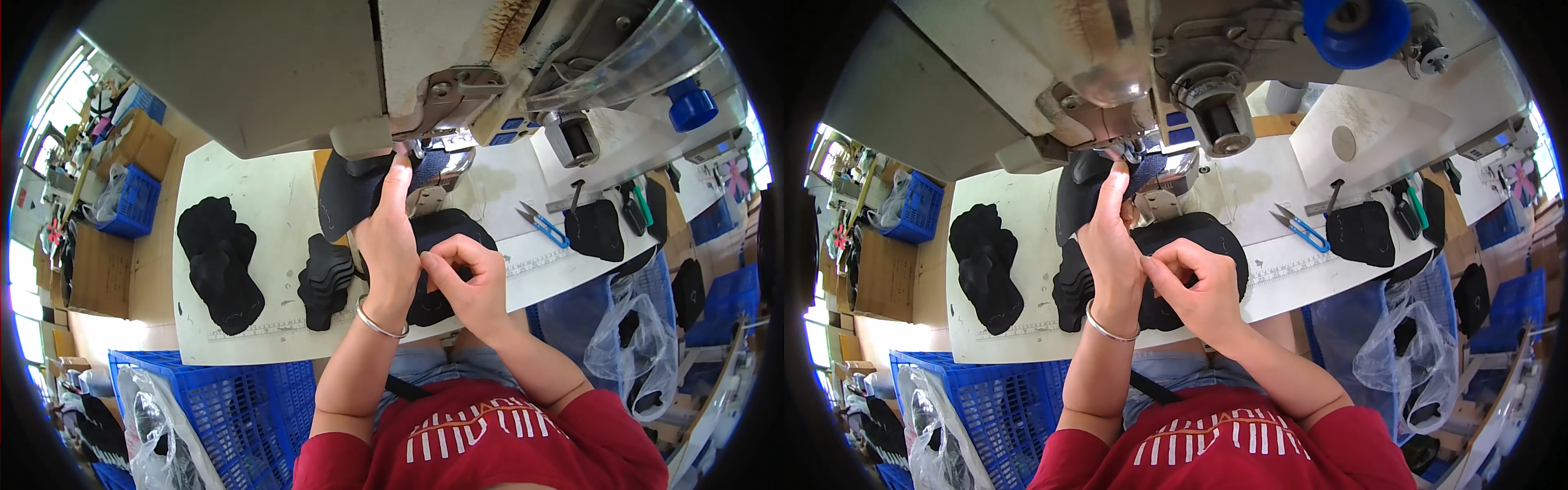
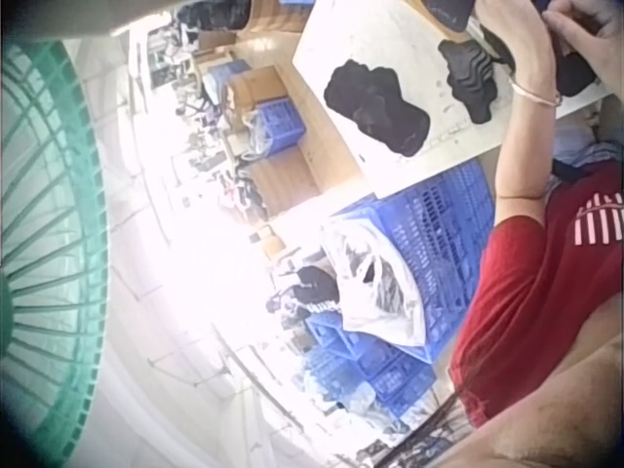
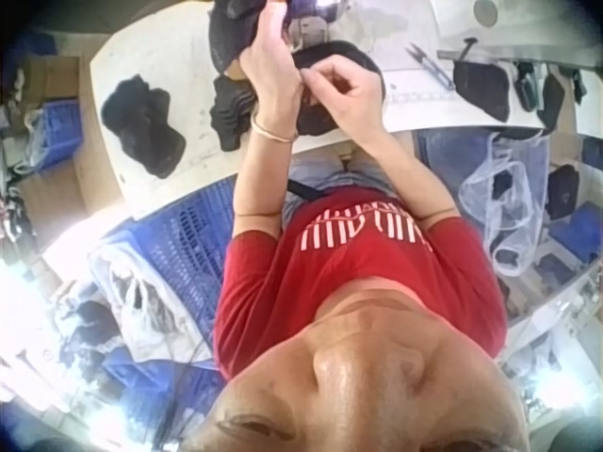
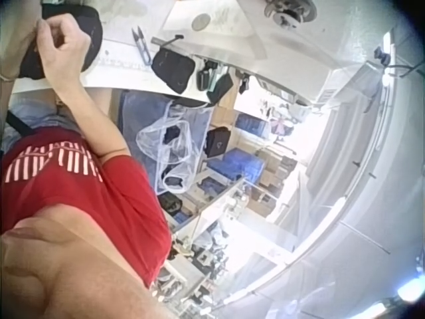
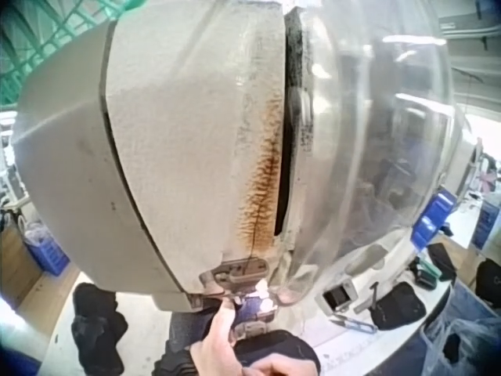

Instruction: Operating an industrial sewing machine to stitch and prepare shoe upper components.

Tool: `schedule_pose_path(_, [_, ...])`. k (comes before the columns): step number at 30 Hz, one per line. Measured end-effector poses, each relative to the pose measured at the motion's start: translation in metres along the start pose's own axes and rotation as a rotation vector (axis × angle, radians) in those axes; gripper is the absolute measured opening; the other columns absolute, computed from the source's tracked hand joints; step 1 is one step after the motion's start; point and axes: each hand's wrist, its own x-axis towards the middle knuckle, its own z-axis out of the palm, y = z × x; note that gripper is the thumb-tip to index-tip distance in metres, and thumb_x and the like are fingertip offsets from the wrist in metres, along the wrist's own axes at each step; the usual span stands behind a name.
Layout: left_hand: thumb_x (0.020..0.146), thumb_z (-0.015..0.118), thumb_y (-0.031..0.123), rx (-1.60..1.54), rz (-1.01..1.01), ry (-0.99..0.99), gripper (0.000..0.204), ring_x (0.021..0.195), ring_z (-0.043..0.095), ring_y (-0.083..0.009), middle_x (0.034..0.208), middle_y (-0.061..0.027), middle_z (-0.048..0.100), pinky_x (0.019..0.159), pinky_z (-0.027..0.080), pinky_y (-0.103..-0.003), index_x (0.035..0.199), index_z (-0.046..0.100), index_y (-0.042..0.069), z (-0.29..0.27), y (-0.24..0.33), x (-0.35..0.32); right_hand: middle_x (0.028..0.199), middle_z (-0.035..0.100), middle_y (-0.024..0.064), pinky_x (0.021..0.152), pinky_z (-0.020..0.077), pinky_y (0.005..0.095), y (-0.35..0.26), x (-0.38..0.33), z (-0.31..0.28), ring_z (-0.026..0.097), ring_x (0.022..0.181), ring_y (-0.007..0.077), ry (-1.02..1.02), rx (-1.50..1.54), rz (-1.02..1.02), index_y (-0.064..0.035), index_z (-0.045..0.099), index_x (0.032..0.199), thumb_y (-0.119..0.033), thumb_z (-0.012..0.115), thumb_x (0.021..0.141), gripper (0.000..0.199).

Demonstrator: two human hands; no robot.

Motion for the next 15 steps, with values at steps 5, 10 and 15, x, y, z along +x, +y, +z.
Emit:
schedule_pose_path(5, [0.091, 0.055, 0.031, -0.163, 0.051, 0.028, 0.032, 0.068, 0.051, -0.0105, 0.075, -0.0013, 0.055, 0.061, 0.041, -0.025, 0.104, 0.063, 0.003, -0.023, -0.011, 0.007, 0.062, 0.061, 0.0017, 0.05, 0.04, 0.0187, -0.004, 0.004, -0.003, 0.056, 0.054, 0.0042, 0.004, -0.027, -0.023, -0.0006, 0.063, 0.079, -0.011, 0.066, 0.084, 0.012])
schedule_pose_path(10, [0.094, 0.051, 0.032, -0.221, 0.055, -0.19, 0.034, 0.091, 0.06, -0.0151, 0.101, -0.0072, 0.063, 0.077, 0.048, -0.029, 0.113, 0.056, 0.003, -0.089, 0.023, 0.058, 0.063, 0.06, 0.0049, 0.05, 0.0407, 0.0259, -0.011, 0.016, -0.017, 0.055, 0.052, 0.0137, 0.072, -0.285, -0.309, -0.0049, 0.063, 0.076, -0.011, 0.068, 0.08, 0.009])
schedule_pose_path(15, [0.086, 0.066, 0.019, 0.188, -0.05, -0.526, 0.024, 0.084, 0.06, -0.0103, 0.091, -0.0056, 0.067, 0.076, 0.047, -0.026, 0.094, 0.066, -0.004, -0.067, 0.025, 0.082, 0.059, 0.056, -0.0008, 0.052, 0.0377, 0.0288, -0.025, 0.037, -0.016, 0.053, 0.052, 0.0162, 0.117, -0.572, -0.651, -0.0126, 0.065, 0.099, -0.017, 0.07, 0.078, 0.022])
